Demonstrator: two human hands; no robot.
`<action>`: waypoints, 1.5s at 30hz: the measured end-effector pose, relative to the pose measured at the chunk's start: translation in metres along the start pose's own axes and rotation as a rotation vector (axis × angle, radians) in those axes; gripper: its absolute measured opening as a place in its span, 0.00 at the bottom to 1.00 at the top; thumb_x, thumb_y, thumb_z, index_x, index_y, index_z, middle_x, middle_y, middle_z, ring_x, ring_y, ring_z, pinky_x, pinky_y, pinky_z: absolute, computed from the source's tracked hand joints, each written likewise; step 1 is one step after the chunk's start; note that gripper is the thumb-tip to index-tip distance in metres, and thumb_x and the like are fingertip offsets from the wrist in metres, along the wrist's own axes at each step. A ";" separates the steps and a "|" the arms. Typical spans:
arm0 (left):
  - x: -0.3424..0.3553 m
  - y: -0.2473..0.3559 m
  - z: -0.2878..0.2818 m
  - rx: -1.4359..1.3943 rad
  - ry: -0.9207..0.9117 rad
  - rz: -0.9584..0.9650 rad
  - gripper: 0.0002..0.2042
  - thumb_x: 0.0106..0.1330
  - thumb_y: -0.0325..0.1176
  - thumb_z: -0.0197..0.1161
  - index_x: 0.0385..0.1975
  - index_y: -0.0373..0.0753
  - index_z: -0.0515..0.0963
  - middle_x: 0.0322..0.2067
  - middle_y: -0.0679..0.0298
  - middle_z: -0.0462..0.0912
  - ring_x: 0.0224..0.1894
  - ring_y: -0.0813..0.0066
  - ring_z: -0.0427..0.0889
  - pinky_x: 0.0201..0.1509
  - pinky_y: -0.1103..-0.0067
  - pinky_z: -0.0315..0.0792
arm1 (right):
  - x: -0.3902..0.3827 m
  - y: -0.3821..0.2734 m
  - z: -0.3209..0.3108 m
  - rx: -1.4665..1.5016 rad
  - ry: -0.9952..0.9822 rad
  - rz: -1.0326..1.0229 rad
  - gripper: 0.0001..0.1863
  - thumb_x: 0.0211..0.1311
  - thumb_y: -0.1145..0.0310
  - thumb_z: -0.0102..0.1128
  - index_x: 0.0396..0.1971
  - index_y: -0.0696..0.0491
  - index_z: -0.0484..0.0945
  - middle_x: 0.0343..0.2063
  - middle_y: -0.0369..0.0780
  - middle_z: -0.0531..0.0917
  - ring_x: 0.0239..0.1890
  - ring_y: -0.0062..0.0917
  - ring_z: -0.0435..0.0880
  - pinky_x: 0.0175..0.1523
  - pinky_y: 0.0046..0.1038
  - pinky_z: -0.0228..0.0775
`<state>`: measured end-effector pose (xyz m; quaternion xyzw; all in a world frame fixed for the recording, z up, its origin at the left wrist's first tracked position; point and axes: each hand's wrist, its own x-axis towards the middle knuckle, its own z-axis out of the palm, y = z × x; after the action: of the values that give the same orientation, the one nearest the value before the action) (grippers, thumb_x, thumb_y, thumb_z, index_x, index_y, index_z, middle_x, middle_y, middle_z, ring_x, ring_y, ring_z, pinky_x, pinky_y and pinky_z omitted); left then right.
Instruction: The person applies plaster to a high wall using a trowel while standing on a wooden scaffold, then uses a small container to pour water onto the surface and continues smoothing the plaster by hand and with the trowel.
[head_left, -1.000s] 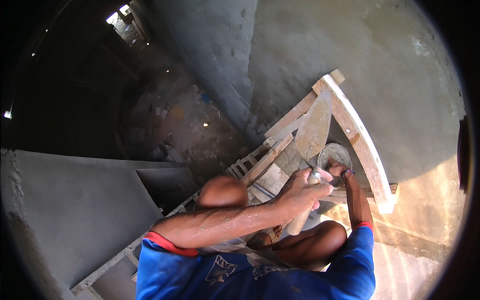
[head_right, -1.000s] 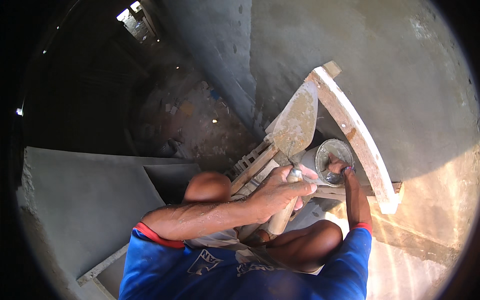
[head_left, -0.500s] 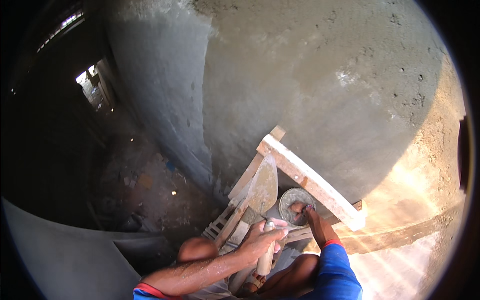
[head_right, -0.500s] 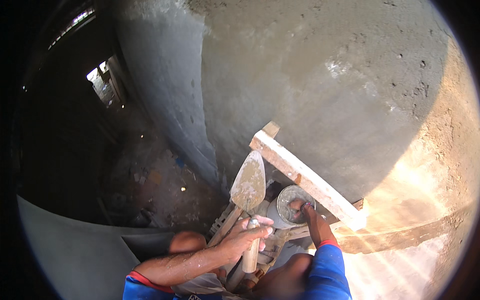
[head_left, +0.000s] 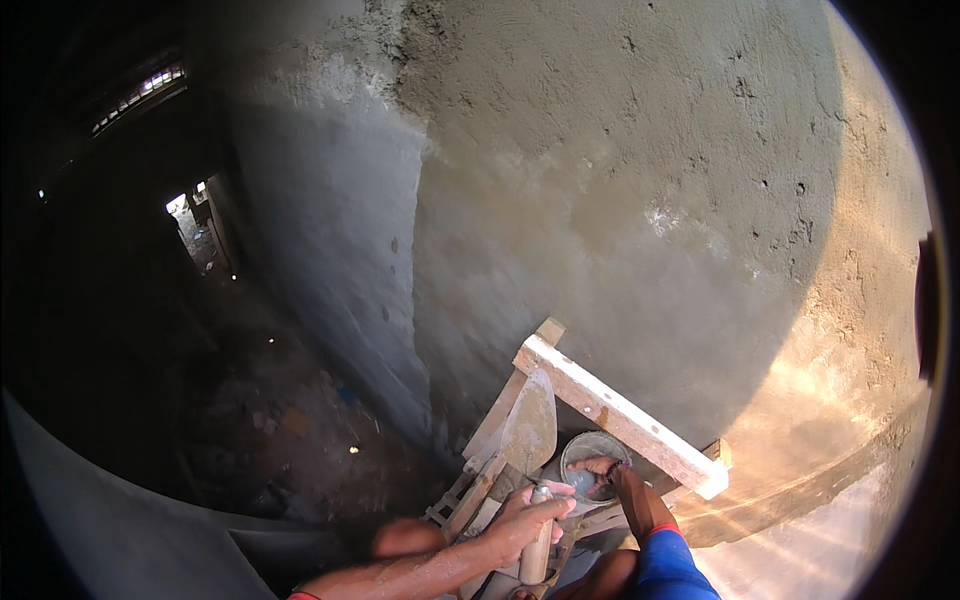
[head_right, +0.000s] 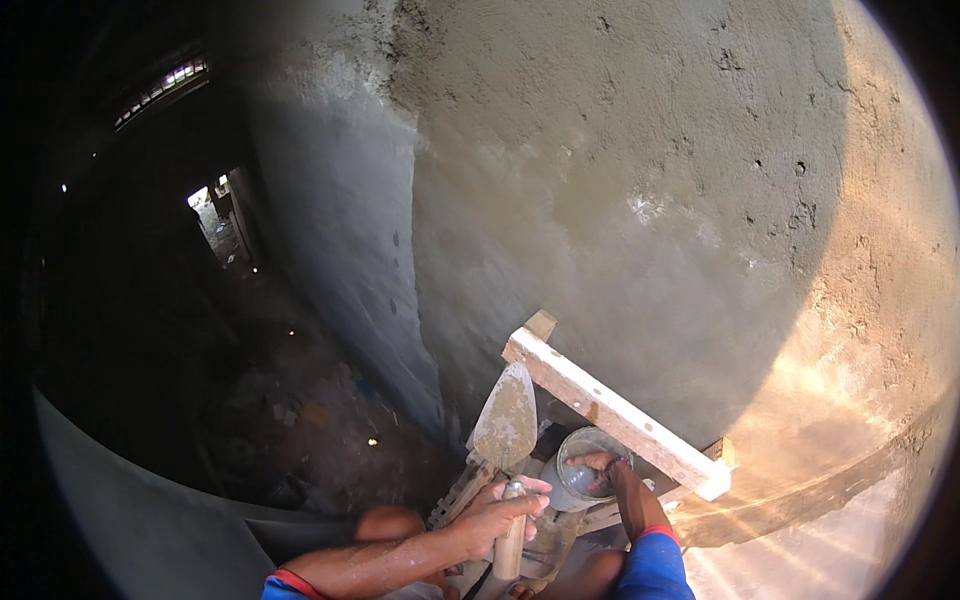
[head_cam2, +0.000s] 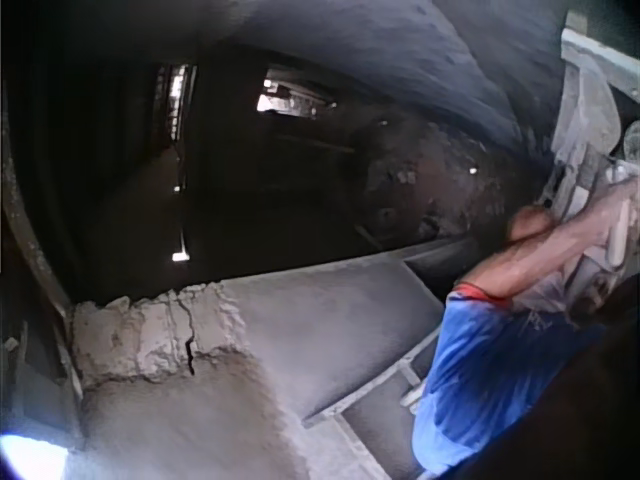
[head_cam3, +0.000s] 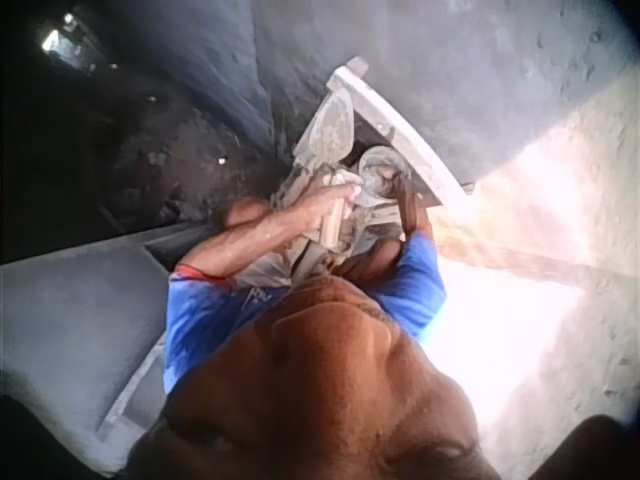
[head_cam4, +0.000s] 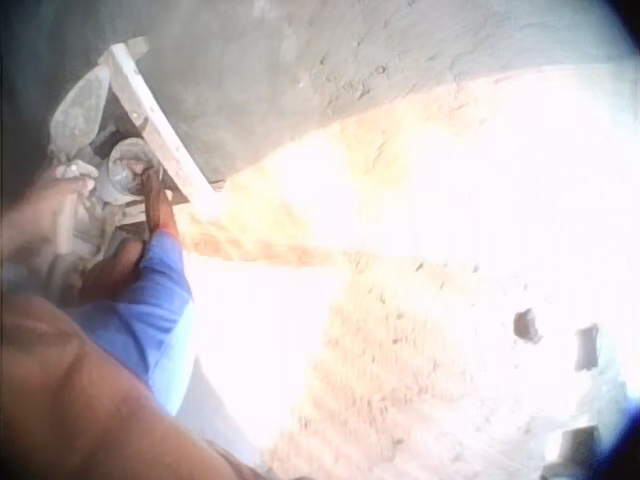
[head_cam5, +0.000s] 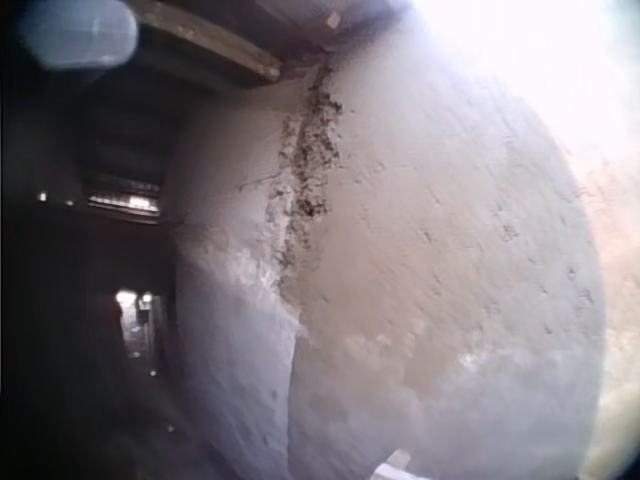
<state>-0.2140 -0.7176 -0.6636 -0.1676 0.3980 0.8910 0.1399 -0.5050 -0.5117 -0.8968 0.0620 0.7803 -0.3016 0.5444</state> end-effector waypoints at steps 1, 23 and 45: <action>-0.001 0.001 -0.001 0.004 0.011 0.017 0.16 0.63 0.35 0.64 0.49 0.40 0.73 0.29 0.68 0.74 0.24 0.82 0.75 0.27 0.82 0.72 | -0.002 -0.009 0.001 -0.012 -0.006 -0.016 0.47 0.47 0.48 0.71 0.66 0.49 0.59 0.68 0.43 0.56 0.68 0.45 0.56 0.53 0.52 0.73; 0.006 -0.007 0.004 -0.038 0.001 0.060 0.18 0.62 0.34 0.63 0.51 0.37 0.72 0.31 0.67 0.73 0.24 0.81 0.73 0.27 0.82 0.71 | -0.008 0.003 0.001 -0.929 0.642 -0.398 0.29 0.45 0.48 0.59 0.44 0.53 0.81 0.43 0.51 0.82 0.48 0.45 0.80 0.54 0.41 0.71; -0.004 0.002 0.000 -0.107 0.057 0.064 0.16 0.61 0.30 0.64 0.48 0.37 0.73 0.27 0.66 0.74 0.22 0.80 0.75 0.25 0.82 0.71 | -0.014 -0.007 0.016 -0.843 0.678 -0.607 0.26 0.54 0.47 0.48 0.39 0.54 0.81 0.36 0.54 0.82 0.42 0.50 0.80 0.50 0.46 0.71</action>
<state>-0.2115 -0.7193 -0.6607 -0.1873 0.3587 0.9099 0.0909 -0.4896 -0.5226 -0.8848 -0.2908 0.9446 -0.0724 0.1340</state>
